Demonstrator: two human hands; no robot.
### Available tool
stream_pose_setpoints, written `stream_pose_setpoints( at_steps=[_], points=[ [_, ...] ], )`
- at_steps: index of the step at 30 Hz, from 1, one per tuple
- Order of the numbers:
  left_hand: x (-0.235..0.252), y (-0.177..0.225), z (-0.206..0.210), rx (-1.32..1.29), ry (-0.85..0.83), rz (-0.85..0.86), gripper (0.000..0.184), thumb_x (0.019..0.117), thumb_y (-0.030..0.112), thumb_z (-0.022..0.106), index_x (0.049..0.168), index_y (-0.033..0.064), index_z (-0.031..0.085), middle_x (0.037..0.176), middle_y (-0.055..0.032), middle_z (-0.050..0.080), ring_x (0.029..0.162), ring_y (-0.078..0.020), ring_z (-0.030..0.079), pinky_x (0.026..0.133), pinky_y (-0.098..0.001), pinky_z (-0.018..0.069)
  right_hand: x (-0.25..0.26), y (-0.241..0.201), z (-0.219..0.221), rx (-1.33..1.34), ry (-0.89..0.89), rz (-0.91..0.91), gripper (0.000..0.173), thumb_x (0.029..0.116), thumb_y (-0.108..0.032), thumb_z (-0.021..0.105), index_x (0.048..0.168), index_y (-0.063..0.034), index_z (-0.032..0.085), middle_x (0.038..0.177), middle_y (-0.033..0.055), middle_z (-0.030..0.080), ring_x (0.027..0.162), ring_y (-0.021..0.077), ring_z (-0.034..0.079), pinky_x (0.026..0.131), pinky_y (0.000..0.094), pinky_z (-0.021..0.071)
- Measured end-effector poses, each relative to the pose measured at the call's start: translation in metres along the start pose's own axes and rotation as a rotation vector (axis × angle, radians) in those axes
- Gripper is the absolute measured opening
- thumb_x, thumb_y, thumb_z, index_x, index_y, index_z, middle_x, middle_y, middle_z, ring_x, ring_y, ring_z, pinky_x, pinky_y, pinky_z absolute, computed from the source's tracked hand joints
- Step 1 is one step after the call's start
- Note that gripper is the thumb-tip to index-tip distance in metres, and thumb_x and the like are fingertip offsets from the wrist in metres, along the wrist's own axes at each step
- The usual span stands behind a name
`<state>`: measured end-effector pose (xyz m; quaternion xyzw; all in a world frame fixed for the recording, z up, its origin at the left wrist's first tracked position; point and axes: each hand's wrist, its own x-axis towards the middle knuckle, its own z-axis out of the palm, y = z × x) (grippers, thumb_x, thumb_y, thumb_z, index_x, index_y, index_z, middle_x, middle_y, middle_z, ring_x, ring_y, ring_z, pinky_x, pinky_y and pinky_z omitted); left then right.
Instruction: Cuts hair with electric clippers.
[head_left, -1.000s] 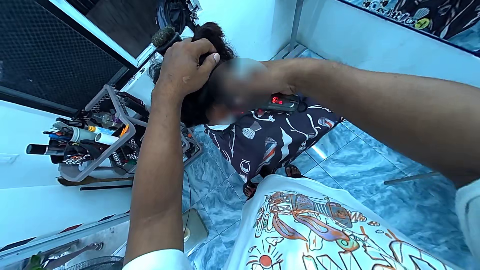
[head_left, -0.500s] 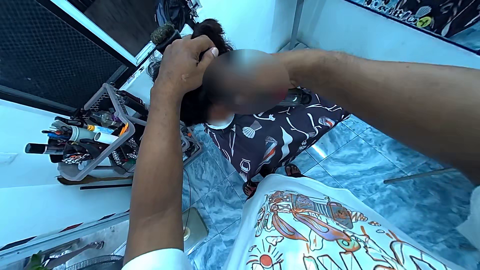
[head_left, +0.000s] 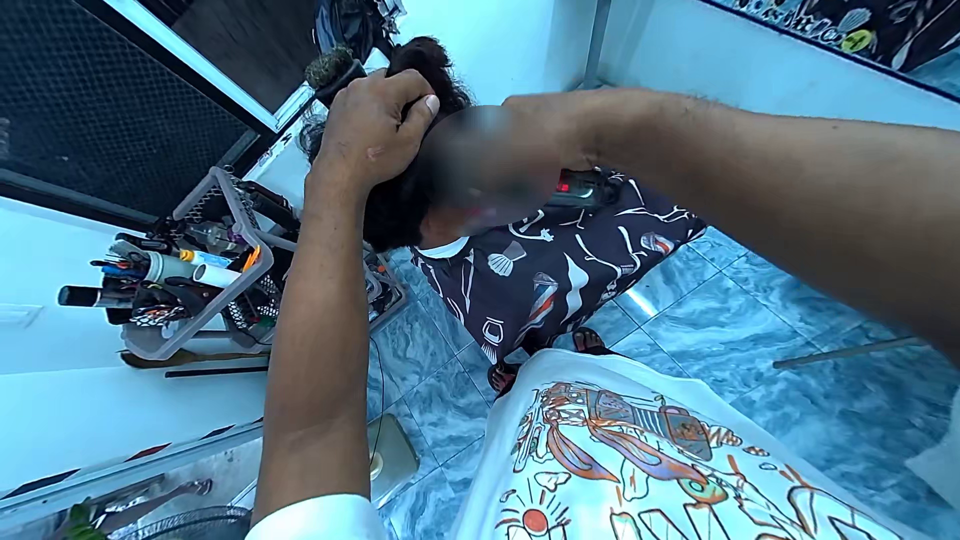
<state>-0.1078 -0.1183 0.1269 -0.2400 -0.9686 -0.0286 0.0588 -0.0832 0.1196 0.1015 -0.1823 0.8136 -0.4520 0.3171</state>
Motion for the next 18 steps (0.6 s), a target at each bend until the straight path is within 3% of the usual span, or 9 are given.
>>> stream_pose_setpoints(
  at_steps=[2, 6, 10, 14, 18],
  points=[
    [0.0, 0.0, 0.0003, 0.001, 0.001, -0.002, 0.039, 0.1076, 0.046, 0.039, 0.117, 0.0233, 0.07, 0.112, -0.0064, 0.071, 0.11, -0.0233, 0.068, 0.093, -0.054, 0.0503, 0.0034, 0.0049, 0.0024, -0.09, 0.001, 0.037, 0.032, 0.0907, -0.036, 0.078, 0.088, -0.0049, 0.07, 0.07, 0.0092, 0.065, 0.056, 0.0165, 0.061, 0.054, 0.0357, 0.0529],
    [-0.0005, 0.0003, 0.0007, -0.002, 0.002, 0.0, 0.039, 0.1077, 0.045, 0.039, 0.117, 0.0227, 0.07, 0.111, -0.0059, 0.072, 0.109, -0.0224, 0.068, 0.093, -0.0535, 0.0504, -0.0003, -0.0019, -0.0032, 0.063, 0.023, -0.032, 0.034, 0.0955, -0.037, 0.072, 0.093, -0.0039, 0.07, 0.076, 0.0102, 0.069, 0.059, 0.0176, 0.067, 0.055, 0.0345, 0.0591],
    [-0.0005, 0.0007, -0.0002, -0.001, -0.001, -0.004, 0.039, 0.1077, 0.046, 0.039, 0.117, 0.023, 0.07, 0.111, -0.0062, 0.071, 0.11, -0.0223, 0.067, 0.095, -0.0529, 0.0501, 0.001, 0.0009, 0.0024, -0.127, 0.007, 0.035, 0.032, 0.0916, -0.036, 0.077, 0.089, -0.0052, 0.07, 0.072, 0.0096, 0.066, 0.059, 0.0174, 0.062, 0.056, 0.037, 0.0539],
    [-0.0014, 0.0011, 0.0002, -0.004, 0.003, 0.005, 0.039, 0.1077, 0.044, 0.039, 0.116, 0.0219, 0.07, 0.111, -0.0061, 0.072, 0.11, -0.0223, 0.067, 0.095, -0.0526, 0.0499, -0.0013, -0.003, -0.0012, 0.034, 0.044, -0.052, 0.033, 0.0938, -0.038, 0.073, 0.092, -0.0056, 0.071, 0.076, 0.0086, 0.069, 0.061, 0.0158, 0.066, 0.056, 0.0336, 0.0582],
    [-0.0009, 0.0012, -0.0014, -0.012, -0.005, 0.006, 0.039, 0.1081, 0.044, 0.039, 0.116, 0.0214, 0.07, 0.113, -0.0067, 0.072, 0.11, -0.0232, 0.068, 0.094, -0.0541, 0.0507, -0.0016, 0.002, 0.0052, -0.164, 0.005, -0.011, 0.032, 0.0913, -0.036, 0.078, 0.086, -0.0059, 0.068, 0.07, 0.008, 0.063, 0.058, 0.0162, 0.059, 0.056, 0.0372, 0.0513]
  ],
)
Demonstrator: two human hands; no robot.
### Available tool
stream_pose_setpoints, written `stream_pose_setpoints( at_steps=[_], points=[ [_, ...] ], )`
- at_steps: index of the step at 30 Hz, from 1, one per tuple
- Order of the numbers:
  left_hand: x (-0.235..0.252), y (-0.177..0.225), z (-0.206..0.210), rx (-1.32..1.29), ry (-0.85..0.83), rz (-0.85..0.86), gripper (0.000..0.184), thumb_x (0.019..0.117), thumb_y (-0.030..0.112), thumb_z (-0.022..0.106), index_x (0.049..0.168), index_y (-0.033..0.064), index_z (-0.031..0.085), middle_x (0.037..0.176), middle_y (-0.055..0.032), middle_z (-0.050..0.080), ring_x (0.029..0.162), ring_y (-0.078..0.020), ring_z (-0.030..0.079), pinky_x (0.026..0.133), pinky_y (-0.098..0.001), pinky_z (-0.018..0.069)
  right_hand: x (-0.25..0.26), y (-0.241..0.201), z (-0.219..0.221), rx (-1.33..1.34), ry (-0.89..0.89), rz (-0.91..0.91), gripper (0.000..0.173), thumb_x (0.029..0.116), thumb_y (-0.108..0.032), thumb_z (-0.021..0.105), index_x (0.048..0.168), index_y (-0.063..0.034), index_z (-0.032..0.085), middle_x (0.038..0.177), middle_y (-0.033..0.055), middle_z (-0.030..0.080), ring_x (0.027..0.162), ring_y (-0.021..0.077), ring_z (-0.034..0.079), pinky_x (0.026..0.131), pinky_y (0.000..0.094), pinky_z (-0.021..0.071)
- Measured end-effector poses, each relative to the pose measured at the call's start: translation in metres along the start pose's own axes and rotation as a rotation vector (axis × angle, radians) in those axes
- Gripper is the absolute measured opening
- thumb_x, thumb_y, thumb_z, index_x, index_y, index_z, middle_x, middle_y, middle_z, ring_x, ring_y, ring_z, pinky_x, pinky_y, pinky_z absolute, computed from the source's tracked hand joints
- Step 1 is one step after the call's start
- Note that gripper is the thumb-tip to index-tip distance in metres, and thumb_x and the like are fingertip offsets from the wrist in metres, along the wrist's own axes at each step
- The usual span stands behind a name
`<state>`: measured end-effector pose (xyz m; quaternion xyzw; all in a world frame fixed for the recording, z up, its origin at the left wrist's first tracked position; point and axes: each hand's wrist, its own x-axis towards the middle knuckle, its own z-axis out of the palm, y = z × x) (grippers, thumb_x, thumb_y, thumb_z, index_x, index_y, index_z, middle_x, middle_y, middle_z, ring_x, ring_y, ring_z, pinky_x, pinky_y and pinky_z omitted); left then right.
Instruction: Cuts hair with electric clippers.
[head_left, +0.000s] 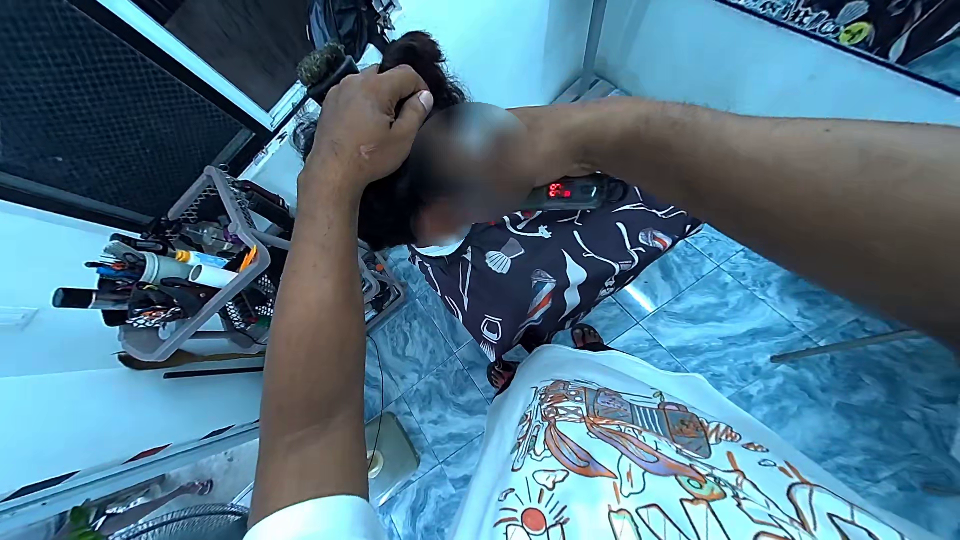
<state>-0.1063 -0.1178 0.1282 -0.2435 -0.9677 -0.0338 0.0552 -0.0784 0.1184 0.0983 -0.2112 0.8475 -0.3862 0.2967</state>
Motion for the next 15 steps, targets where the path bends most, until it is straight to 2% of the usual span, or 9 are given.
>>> stream_pose_setpoints(
  at_steps=[2, 5, 8, 9, 11, 15],
  points=[
    [0.001, 0.0, 0.0, 0.001, 0.0, -0.002, 0.039, 0.1082, 0.044, 0.039, 0.116, 0.0213, 0.07, 0.113, -0.0067, 0.071, 0.111, -0.0225, 0.068, 0.095, -0.0536, 0.0502, 0.0, -0.001, -0.003, 0.082, 0.039, -0.016, 0.032, 0.0923, -0.036, 0.076, 0.089, -0.0051, 0.071, 0.071, 0.0083, 0.066, 0.057, 0.0157, 0.063, 0.054, 0.0354, 0.0555],
    [0.001, -0.005, 0.0, -0.04, 0.002, 0.005, 0.042, 0.1092, 0.045, 0.037, 0.12, 0.0218, 0.07, 0.116, -0.0039, 0.072, 0.115, -0.0178, 0.067, 0.1, -0.0508, 0.049, -0.003, -0.012, -0.005, 0.156, 0.078, -0.063, 0.032, 0.0933, -0.038, 0.075, 0.091, -0.0067, 0.071, 0.075, 0.0069, 0.068, 0.06, 0.0143, 0.064, 0.057, 0.0329, 0.056],
    [0.002, -0.005, -0.003, -0.087, -0.024, 0.01, 0.045, 0.1102, 0.046, 0.033, 0.128, 0.0238, 0.067, 0.123, -0.0029, 0.071, 0.121, -0.0163, 0.065, 0.104, -0.0512, 0.048, 0.0, -0.002, 0.006, 0.068, 0.05, 0.045, 0.033, 0.088, -0.034, 0.081, 0.09, -0.0037, 0.07, 0.074, 0.0104, 0.066, 0.06, 0.0191, 0.063, 0.057, 0.0401, 0.0559],
    [0.003, -0.004, -0.005, -0.093, -0.035, 0.015, 0.045, 0.1101, 0.047, 0.033, 0.129, 0.0248, 0.067, 0.125, -0.0029, 0.07, 0.122, -0.0166, 0.064, 0.105, -0.0515, 0.0476, 0.003, 0.006, 0.009, 0.075, 0.048, 0.084, 0.034, 0.0872, -0.034, 0.082, 0.089, -0.0025, 0.069, 0.073, 0.0117, 0.067, 0.058, 0.0201, 0.065, 0.054, 0.0404, 0.0577],
    [0.003, -0.002, -0.006, -0.082, -0.065, 0.011, 0.042, 0.109, 0.048, 0.036, 0.13, 0.0277, 0.066, 0.127, -0.0028, 0.069, 0.124, -0.0179, 0.063, 0.105, -0.0528, 0.0473, 0.004, 0.015, 0.012, 0.107, 0.06, 0.145, 0.036, 0.0862, -0.035, 0.083, 0.089, -0.0022, 0.069, 0.075, 0.0123, 0.067, 0.06, 0.021, 0.065, 0.057, 0.0406, 0.0581],
    [0.004, 0.0, -0.007, -0.052, -0.114, 0.002, 0.039, 0.1065, 0.049, 0.042, 0.131, 0.0302, 0.065, 0.13, -0.0047, 0.067, 0.125, -0.0212, 0.062, 0.105, -0.0547, 0.047, -0.002, 0.017, 0.018, 0.245, 0.087, 0.088, 0.036, 0.0925, -0.038, 0.076, 0.088, -0.0036, 0.068, 0.073, 0.0104, 0.068, 0.057, 0.018, 0.066, 0.054, 0.0361, 0.0582]
  ],
)
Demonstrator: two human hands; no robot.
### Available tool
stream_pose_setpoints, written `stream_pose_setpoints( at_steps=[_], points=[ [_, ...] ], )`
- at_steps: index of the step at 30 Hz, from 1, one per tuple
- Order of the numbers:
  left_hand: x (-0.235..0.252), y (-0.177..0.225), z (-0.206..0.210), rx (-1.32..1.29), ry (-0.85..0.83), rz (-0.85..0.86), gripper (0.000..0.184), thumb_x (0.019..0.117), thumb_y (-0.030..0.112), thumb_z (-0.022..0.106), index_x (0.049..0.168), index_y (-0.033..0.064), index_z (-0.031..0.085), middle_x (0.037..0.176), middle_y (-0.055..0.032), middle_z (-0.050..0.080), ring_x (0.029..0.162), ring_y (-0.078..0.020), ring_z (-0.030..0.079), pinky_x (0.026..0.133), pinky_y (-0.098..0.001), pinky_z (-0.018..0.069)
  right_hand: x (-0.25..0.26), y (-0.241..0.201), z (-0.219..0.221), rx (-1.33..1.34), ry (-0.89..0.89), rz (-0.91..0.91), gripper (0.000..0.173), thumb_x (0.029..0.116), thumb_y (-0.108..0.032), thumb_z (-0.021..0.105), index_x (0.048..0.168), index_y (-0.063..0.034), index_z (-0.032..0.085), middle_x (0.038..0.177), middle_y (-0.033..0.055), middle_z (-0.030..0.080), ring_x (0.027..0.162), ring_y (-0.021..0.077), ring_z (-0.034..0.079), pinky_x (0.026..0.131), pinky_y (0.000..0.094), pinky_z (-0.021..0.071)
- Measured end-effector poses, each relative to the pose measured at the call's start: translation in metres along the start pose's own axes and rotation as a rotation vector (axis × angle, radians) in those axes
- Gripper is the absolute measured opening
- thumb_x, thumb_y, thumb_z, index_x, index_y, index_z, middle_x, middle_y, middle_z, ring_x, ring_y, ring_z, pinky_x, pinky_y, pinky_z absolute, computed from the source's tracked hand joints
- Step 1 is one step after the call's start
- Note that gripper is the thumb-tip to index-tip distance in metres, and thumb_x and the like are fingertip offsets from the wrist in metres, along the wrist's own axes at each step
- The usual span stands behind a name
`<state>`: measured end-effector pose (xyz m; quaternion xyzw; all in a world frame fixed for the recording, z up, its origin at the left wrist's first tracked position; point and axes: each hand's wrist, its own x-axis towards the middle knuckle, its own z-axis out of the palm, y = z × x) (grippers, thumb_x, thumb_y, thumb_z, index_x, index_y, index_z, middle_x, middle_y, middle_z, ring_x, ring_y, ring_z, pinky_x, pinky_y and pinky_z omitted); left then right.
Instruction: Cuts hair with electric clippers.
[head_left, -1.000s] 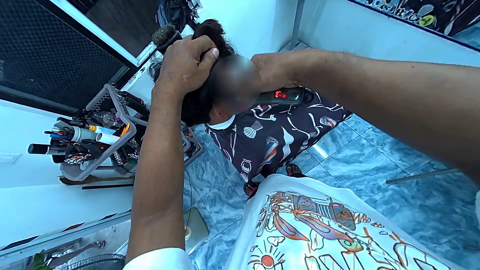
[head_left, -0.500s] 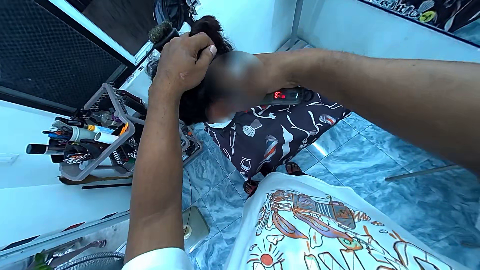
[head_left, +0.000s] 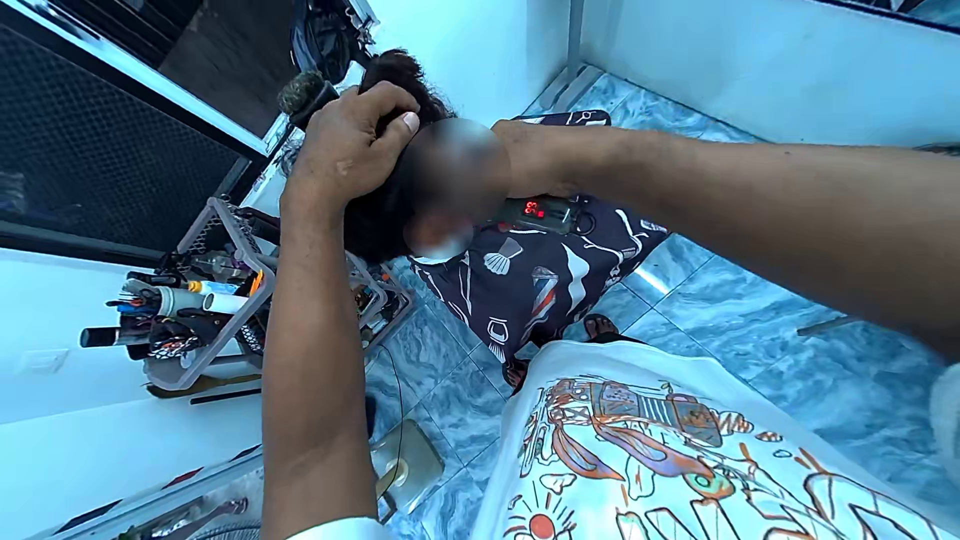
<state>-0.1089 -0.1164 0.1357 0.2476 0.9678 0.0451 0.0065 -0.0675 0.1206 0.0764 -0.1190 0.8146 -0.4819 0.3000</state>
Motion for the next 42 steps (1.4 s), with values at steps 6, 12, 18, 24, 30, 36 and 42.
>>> stream_pose_setpoints(
  at_steps=[6, 12, 18, 24, 30, 36, 42],
  points=[
    [0.0019, -0.0016, 0.003, 0.033, -0.005, 0.015, 0.037, 0.1056, 0.049, 0.046, 0.13, 0.0301, 0.067, 0.132, -0.005, 0.066, 0.125, -0.0223, 0.062, 0.105, -0.0554, 0.0472, 0.0003, 0.0034, 0.0015, 0.106, -0.027, -0.008, 0.033, 0.0948, -0.034, 0.075, 0.092, -0.0013, 0.068, 0.075, 0.0125, 0.069, 0.056, 0.0198, 0.067, 0.053, 0.0368, 0.06],
    [0.0008, -0.0035, 0.0044, 0.047, 0.006, 0.022, 0.038, 0.106, 0.048, 0.045, 0.132, 0.0287, 0.066, 0.132, -0.0072, 0.066, 0.125, -0.0247, 0.062, 0.105, -0.056, 0.0465, 0.0015, 0.0052, -0.0019, 0.082, -0.052, 0.035, 0.033, 0.0926, -0.033, 0.077, 0.092, -0.001, 0.067, 0.074, 0.0139, 0.068, 0.054, 0.0215, 0.066, 0.051, 0.0375, 0.059],
    [0.0006, -0.0037, 0.0044, 0.04, 0.018, 0.028, 0.038, 0.106, 0.047, 0.045, 0.13, 0.0279, 0.067, 0.132, -0.007, 0.066, 0.124, -0.0238, 0.062, 0.105, -0.0548, 0.0467, 0.0054, 0.0024, -0.0041, 0.15, -0.066, -0.061, 0.031, 0.0953, -0.033, 0.074, 0.096, -0.0025, 0.071, 0.075, 0.012, 0.07, 0.056, 0.0191, 0.067, 0.052, 0.0353, 0.0594],
    [0.002, -0.004, 0.0054, 0.049, 0.019, 0.024, 0.037, 0.1061, 0.047, 0.045, 0.13, 0.0291, 0.068, 0.132, -0.0054, 0.066, 0.125, -0.0228, 0.062, 0.105, -0.0542, 0.0469, 0.0048, 0.0, -0.0057, 0.17, -0.068, -0.065, 0.03, 0.0966, -0.031, 0.072, 0.097, -0.0016, 0.07, 0.075, 0.0126, 0.069, 0.055, 0.0195, 0.067, 0.052, 0.0361, 0.0598],
    [0.0013, -0.0035, 0.0041, 0.051, 0.002, 0.01, 0.037, 0.1062, 0.047, 0.044, 0.129, 0.0296, 0.067, 0.132, -0.0053, 0.066, 0.125, -0.0229, 0.061, 0.105, -0.0544, 0.0463, 0.0009, -0.0022, -0.0026, -0.032, -0.026, -0.028, 0.032, 0.0925, -0.033, 0.077, 0.086, -0.0032, 0.066, 0.07, 0.0108, 0.066, 0.054, 0.0184, 0.064, 0.051, 0.0358, 0.0571],
    [0.001, -0.0047, 0.0041, 0.051, 0.009, 0.02, 0.037, 0.1062, 0.047, 0.044, 0.127, 0.0287, 0.069, 0.13, -0.0063, 0.066, 0.124, -0.0233, 0.062, 0.104, -0.0547, 0.0466, 0.0018, -0.0004, 0.0014, -0.074, 0.003, -0.046, 0.031, 0.0901, -0.033, 0.079, 0.084, -0.0046, 0.067, 0.071, 0.0095, 0.065, 0.057, 0.018, 0.062, 0.054, 0.0382, 0.0547],
    [0.0021, -0.0052, 0.0042, 0.048, 0.015, 0.028, 0.036, 0.1062, 0.046, 0.045, 0.125, 0.028, 0.07, 0.129, -0.0061, 0.067, 0.123, -0.0229, 0.063, 0.104, -0.0553, 0.0475, 0.0014, -0.0014, 0.0005, -0.032, 0.018, -0.127, 0.031, 0.0925, -0.035, 0.076, 0.086, -0.0064, 0.068, 0.071, 0.0076, 0.066, 0.058, 0.0159, 0.064, 0.054, 0.0356, 0.0556]
  ],
)
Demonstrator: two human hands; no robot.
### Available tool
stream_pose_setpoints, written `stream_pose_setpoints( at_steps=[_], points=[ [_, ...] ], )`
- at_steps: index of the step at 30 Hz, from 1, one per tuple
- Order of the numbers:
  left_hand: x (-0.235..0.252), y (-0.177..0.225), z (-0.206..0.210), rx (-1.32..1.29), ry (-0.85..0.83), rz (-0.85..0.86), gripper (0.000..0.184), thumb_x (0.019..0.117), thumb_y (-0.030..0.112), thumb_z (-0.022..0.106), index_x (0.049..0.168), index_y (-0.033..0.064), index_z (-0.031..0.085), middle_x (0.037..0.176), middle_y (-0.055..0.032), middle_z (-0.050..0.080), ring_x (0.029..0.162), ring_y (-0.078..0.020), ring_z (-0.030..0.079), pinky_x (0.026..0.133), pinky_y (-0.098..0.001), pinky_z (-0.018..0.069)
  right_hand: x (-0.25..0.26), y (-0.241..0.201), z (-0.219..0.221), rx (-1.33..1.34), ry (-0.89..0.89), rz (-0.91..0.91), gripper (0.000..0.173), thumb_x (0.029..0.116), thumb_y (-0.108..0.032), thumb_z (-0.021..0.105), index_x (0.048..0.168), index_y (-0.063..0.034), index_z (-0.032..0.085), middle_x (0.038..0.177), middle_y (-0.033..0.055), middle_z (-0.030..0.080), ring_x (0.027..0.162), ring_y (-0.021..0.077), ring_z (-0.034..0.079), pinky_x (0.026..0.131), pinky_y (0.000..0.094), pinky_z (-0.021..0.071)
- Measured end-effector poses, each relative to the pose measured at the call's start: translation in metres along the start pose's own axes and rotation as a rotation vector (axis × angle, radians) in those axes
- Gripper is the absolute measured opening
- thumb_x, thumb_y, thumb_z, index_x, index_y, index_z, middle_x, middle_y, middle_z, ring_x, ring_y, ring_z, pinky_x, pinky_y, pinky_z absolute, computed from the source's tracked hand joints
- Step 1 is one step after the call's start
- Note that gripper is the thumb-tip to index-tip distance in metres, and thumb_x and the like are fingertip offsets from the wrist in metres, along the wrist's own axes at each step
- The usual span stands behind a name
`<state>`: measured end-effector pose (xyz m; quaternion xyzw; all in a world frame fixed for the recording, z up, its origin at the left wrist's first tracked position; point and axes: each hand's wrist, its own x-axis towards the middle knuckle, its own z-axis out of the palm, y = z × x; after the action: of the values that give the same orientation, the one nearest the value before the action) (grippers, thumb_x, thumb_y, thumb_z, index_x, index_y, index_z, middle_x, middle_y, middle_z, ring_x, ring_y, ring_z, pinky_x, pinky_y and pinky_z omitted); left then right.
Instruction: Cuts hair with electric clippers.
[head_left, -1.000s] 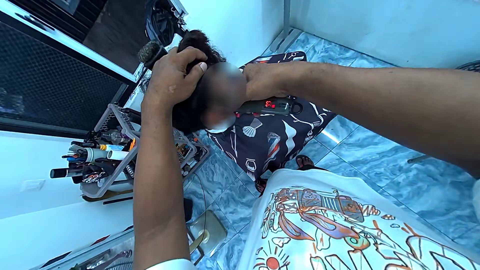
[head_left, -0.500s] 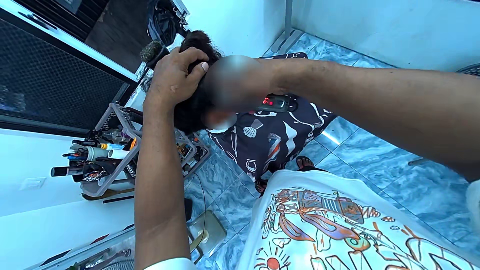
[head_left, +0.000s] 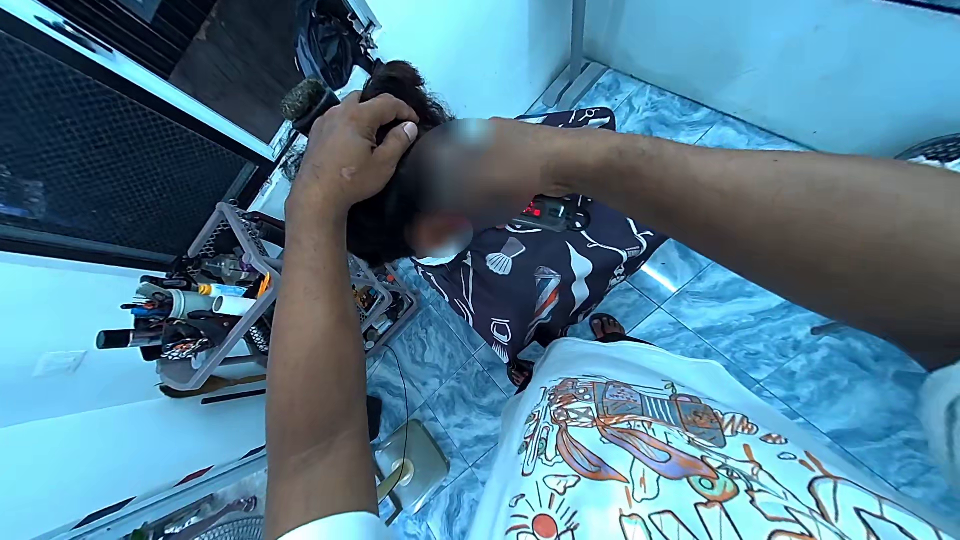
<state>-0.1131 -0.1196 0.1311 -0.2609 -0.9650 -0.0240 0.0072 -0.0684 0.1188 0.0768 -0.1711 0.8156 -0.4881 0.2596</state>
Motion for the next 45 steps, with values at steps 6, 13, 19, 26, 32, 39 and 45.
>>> stream_pose_setpoints(
  at_steps=[6, 13, 19, 26, 32, 39, 45],
  points=[
    [0.001, 0.0, 0.001, 0.003, -0.003, 0.011, 0.036, 0.1063, 0.047, 0.045, 0.124, 0.0274, 0.07, 0.128, -0.007, 0.067, 0.122, -0.0239, 0.063, 0.103, -0.0563, 0.0474, 0.0, 0.001, -0.003, 0.012, -0.005, 0.027, 0.031, 0.093, -0.037, 0.076, 0.089, -0.0058, 0.071, 0.073, 0.0081, 0.068, 0.059, 0.016, 0.066, 0.056, 0.0354, 0.0581],
    [-0.002, 0.001, 0.0, -0.101, 0.021, 0.069, 0.035, 0.1052, 0.048, 0.048, 0.119, 0.0274, 0.073, 0.131, -0.0051, 0.066, 0.127, -0.0192, 0.059, 0.108, -0.049, 0.0456, -0.01, 0.024, 0.004, 0.031, -0.02, -0.122, 0.032, 0.0923, -0.037, 0.077, 0.092, -0.0053, 0.071, 0.076, 0.0084, 0.067, 0.063, 0.0183, 0.065, 0.06, 0.0404, 0.0573],
    [-0.104, -0.008, -0.032, -0.502, 0.807, 0.324, 0.031, 0.1094, 0.023, 0.047, 0.109, 0.0048, 0.072, 0.126, -0.0113, 0.069, 0.124, -0.0243, 0.061, 0.11, -0.0482, 0.0467, -0.126, 0.18, 0.052, 0.881, 0.027, 0.219, 0.042, 0.099, -0.045, 0.059, 0.12, -0.0081, 0.062, 0.095, 0.0106, 0.072, 0.07, 0.0196, 0.07, 0.061, 0.0361, 0.0621],
    [-0.106, 0.159, 0.192, -0.502, 0.696, 0.19, 0.046, 0.0979, 0.049, 0.064, 0.089, 0.0064, 0.076, 0.095, -0.0081, 0.076, 0.085, -0.0163, 0.073, 0.072, -0.0362, 0.0601, -0.219, 0.315, 0.07, 1.535, 0.37, 0.195, 0.059, 0.0871, -0.064, 0.069, 0.116, -0.0127, 0.071, 0.093, 0.0058, 0.073, 0.069, 0.0137, 0.071, 0.054, 0.0287, 0.0603],
    [-0.015, 0.137, 0.139, -0.72, 1.146, 0.037, 0.03, 0.098, 0.023, 0.063, 0.089, -0.0036, 0.072, 0.099, -0.0179, 0.073, 0.105, -0.0284, 0.07, 0.097, -0.0442, 0.0572, -0.194, 0.287, 0.045, 1.567, 0.408, 0.083, 0.055, 0.0862, -0.053, 0.075, 0.118, -0.008, 0.069, 0.093, 0.01, 0.072, 0.072, 0.0191, 0.072, 0.061, 0.0354, 0.0629],
    [-0.033, 0.175, 0.089, -0.969, 0.274, -0.199, 0.033, 0.1034, 0.034, 0.063, 0.106, 0.0025, 0.071, 0.087, -0.0085, 0.07, 0.079, -0.0162, 0.068, 0.076, -0.038, 0.0589, -0.184, 0.265, 0.052, 1.325, 0.305, 0.202, 0.062, 0.0871, -0.065, 0.067, 0.119, -0.0113, 0.069, 0.083, 0.0066, 0.07, 0.058, 0.0157, 0.065, 0.051, 0.035, 0.0585],
    [-0.074, 0.147, 0.079, -1.232, 0.042, -0.264, 0.039, 0.1096, 0.036, 0.049, 0.115, 0.0003, 0.064, 0.082, -0.0125, 0.068, 0.062, -0.0179, 0.066, 0.058, -0.0331, 0.0581, -0.163, 0.241, 0.081, 1.042, 0.238, 0.339, 0.048, 0.0986, -0.049, 0.051, 0.12, -0.0072, 0.058, 0.076, 0.0067, 0.066, 0.055, 0.0152, 0.064, 0.049, 0.0323, 0.0576]
  ],
)
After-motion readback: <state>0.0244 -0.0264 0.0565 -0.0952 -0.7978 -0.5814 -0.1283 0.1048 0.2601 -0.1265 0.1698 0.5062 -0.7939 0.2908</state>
